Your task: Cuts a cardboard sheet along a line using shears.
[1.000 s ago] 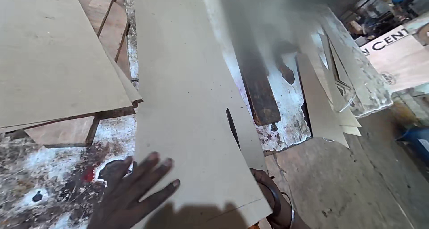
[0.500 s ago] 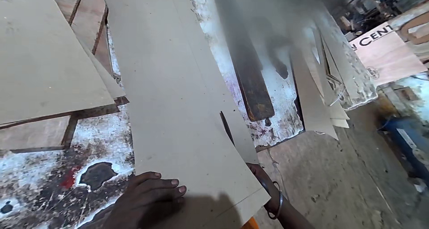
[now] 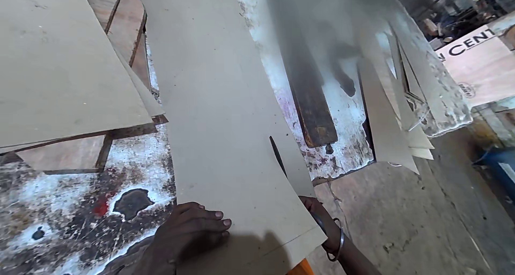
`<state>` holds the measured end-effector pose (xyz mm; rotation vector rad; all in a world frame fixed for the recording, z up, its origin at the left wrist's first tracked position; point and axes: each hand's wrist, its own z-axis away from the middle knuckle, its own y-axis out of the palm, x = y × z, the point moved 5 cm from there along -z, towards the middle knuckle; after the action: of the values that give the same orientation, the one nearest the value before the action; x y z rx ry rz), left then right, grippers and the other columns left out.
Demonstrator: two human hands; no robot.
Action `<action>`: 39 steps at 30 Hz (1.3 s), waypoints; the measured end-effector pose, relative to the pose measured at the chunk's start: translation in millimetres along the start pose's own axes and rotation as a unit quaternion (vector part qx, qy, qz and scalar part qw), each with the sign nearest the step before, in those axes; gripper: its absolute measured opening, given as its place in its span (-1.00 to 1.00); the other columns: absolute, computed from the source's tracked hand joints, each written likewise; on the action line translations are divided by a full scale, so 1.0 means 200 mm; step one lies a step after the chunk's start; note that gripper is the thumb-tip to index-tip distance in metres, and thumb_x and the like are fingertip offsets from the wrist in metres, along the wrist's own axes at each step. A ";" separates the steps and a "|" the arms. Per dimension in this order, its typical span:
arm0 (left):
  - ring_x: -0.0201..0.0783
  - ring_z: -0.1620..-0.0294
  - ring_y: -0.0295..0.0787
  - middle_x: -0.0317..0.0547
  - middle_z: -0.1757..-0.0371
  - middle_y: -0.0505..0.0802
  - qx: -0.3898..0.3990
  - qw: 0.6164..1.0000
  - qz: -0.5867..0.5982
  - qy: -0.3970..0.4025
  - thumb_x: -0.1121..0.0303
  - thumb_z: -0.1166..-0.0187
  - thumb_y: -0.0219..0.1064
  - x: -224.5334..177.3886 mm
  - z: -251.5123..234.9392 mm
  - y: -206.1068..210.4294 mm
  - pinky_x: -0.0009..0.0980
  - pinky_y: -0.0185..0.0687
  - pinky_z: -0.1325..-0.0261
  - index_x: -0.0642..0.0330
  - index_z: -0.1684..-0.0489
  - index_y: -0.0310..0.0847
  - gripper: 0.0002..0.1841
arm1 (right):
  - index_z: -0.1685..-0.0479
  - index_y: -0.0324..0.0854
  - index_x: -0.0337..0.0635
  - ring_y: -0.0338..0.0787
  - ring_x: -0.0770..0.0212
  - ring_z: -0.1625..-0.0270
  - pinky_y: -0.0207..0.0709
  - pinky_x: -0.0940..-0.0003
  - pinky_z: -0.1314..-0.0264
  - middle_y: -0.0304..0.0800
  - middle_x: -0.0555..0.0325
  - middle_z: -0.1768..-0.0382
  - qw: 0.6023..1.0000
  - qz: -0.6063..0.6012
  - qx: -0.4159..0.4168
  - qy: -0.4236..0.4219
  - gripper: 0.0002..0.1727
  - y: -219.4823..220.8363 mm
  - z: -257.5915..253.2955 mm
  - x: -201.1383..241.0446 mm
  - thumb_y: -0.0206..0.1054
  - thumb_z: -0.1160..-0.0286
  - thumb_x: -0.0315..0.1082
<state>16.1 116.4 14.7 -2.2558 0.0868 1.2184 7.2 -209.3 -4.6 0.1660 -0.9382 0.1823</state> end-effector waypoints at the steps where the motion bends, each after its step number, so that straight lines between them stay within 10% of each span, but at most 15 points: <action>1: -0.44 -0.35 0.71 -0.47 -0.23 0.90 0.002 1.000 0.005 0.000 0.15 -0.78 0.20 0.00 0.00 -0.01 -0.30 0.34 -0.58 -0.18 -0.07 0.84 -0.76 | 0.35 0.69 0.00 0.72 0.56 0.49 0.61 0.55 0.38 0.77 0.46 0.53 1.000 0.014 0.000 0.009 -0.80 -0.01 0.00 0.01 0.25 -0.59 -0.18; 8: -0.28 -0.66 0.48 -0.35 -0.51 0.75 0.118 0.989 0.070 -0.054 0.02 -0.67 0.18 0.01 -0.01 -0.02 -0.04 0.14 -0.74 -0.24 -0.27 0.77 -0.65 | 0.25 0.68 0.01 0.73 0.60 0.38 0.63 0.57 0.26 0.78 0.50 0.44 0.999 0.036 0.027 -0.014 -0.80 -0.03 -0.02 0.05 0.20 -0.62 -0.16; 10: -0.01 -0.88 0.10 -0.08 -0.80 0.43 0.260 0.953 0.119 -0.097 -0.09 -0.47 0.38 0.01 -0.02 -0.08 0.22 -0.17 -0.84 -0.22 -0.56 0.61 -0.40 | 0.21 0.67 0.00 0.73 0.61 0.35 0.63 0.58 0.23 0.77 0.51 0.41 0.998 0.039 0.040 -0.020 -0.80 -0.02 -0.01 0.05 0.18 -0.63 -0.16; 12: 0.08 -0.92 -0.05 0.00 -0.89 0.20 0.316 0.931 0.134 -0.127 -0.38 -0.21 0.48 0.02 -0.11 -0.18 0.24 -0.05 -0.83 -0.28 -0.72 0.43 -0.07 | 0.18 0.65 0.02 0.72 0.64 0.36 0.62 0.61 0.26 0.77 0.55 0.41 0.998 0.039 0.047 -0.022 -0.81 0.01 0.00 0.06 0.17 -0.63 -0.17; 16: -0.11 -0.78 0.32 -0.16 -0.77 0.45 0.189 0.960 -0.037 -0.202 -0.33 -0.35 0.44 0.22 -0.55 -0.22 0.04 0.37 -0.71 -0.11 -0.63 0.53 -0.17 | 0.24 0.68 0.00 0.74 0.62 0.37 0.65 0.59 0.24 0.79 0.53 0.43 0.998 0.016 0.042 -0.040 -0.82 0.08 -0.01 0.04 0.18 -0.62 -0.22; 22: 0.04 -0.95 -0.18 0.00 -0.93 0.09 0.031 0.887 -0.392 -0.243 -0.53 -0.59 -0.30 0.79 -0.96 -0.05 0.16 -0.36 -0.92 -0.02 -0.89 0.11 -0.01 | 0.19 0.71 -0.10 0.74 0.60 0.35 0.66 0.53 0.21 0.78 0.47 0.41 0.993 0.083 0.031 -0.082 -0.70 0.16 -0.02 0.01 0.27 -0.57 -0.06; 32: 0.02 -0.97 -0.28 -0.01 -0.95 0.02 0.062 0.875 -0.416 -0.240 -0.59 -0.52 -0.33 0.80 -0.95 -0.01 0.11 -0.45 -0.93 -0.04 -0.92 0.03 0.05 | 0.36 0.64 -0.04 0.59 0.42 0.70 0.48 0.52 0.64 0.64 0.28 0.68 0.992 0.003 0.095 0.086 -0.66 0.03 -0.01 0.10 0.55 -0.29 0.01; 39: 0.00 -0.97 -0.29 -0.01 -0.95 0.02 0.060 0.875 -0.415 -0.242 -0.58 -0.53 -0.32 0.79 -0.94 -0.01 0.09 -0.46 -0.93 -0.05 -0.92 0.02 0.03 | 0.49 0.56 0.02 0.47 0.56 0.65 0.36 0.57 0.58 0.50 0.47 0.69 0.997 0.063 -0.038 -0.021 -0.68 0.07 -0.06 -0.07 0.44 -0.40 0.01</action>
<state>250.4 55.2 -29.5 -1.5111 -0.8796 1.1703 5.9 -194.3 -21.9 0.0409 -0.9961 0.2597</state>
